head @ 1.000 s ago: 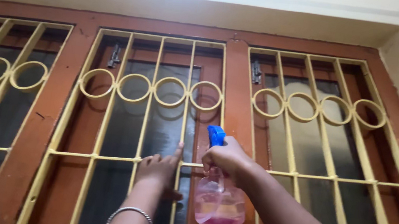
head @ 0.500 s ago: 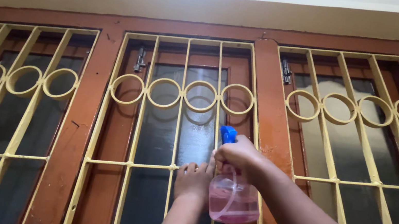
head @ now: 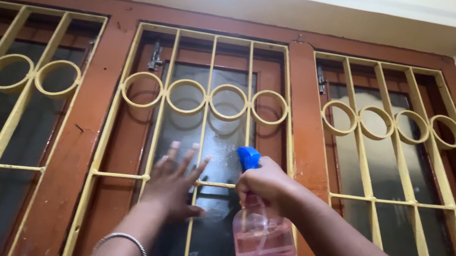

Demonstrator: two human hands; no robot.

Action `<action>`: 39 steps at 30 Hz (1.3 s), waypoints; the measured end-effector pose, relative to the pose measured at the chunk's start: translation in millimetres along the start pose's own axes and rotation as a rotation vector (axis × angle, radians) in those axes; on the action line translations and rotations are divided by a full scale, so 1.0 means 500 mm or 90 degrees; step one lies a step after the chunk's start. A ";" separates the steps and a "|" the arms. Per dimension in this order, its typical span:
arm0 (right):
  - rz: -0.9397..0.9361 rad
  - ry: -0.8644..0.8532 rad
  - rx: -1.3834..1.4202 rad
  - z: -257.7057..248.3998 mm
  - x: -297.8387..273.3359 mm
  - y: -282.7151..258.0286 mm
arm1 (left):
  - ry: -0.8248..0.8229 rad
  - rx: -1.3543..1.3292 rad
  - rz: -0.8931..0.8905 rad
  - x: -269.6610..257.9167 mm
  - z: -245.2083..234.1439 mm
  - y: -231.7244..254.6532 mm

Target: The person sprays a pink cleaning solution onto a window with a yellow metal grille and wipes the glass with a cloth. The person repeatedly sprays and wipes different sections of the window, focusing on the areas behind the grille.

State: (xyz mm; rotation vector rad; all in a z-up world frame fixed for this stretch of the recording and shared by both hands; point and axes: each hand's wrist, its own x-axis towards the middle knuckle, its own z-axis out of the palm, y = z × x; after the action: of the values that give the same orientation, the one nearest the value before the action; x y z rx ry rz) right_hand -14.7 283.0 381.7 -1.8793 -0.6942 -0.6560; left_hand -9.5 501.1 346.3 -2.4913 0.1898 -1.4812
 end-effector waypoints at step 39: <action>0.047 -0.062 0.088 0.426 0.016 -0.202 | 0.109 -0.099 -0.093 -0.084 0.058 -0.374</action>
State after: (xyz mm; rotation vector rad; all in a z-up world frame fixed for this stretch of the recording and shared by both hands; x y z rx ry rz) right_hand -51.9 515.9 371.2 -1.8084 -0.7116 -0.4596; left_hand -6.1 694.9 347.3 -2.5439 0.1619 -1.8055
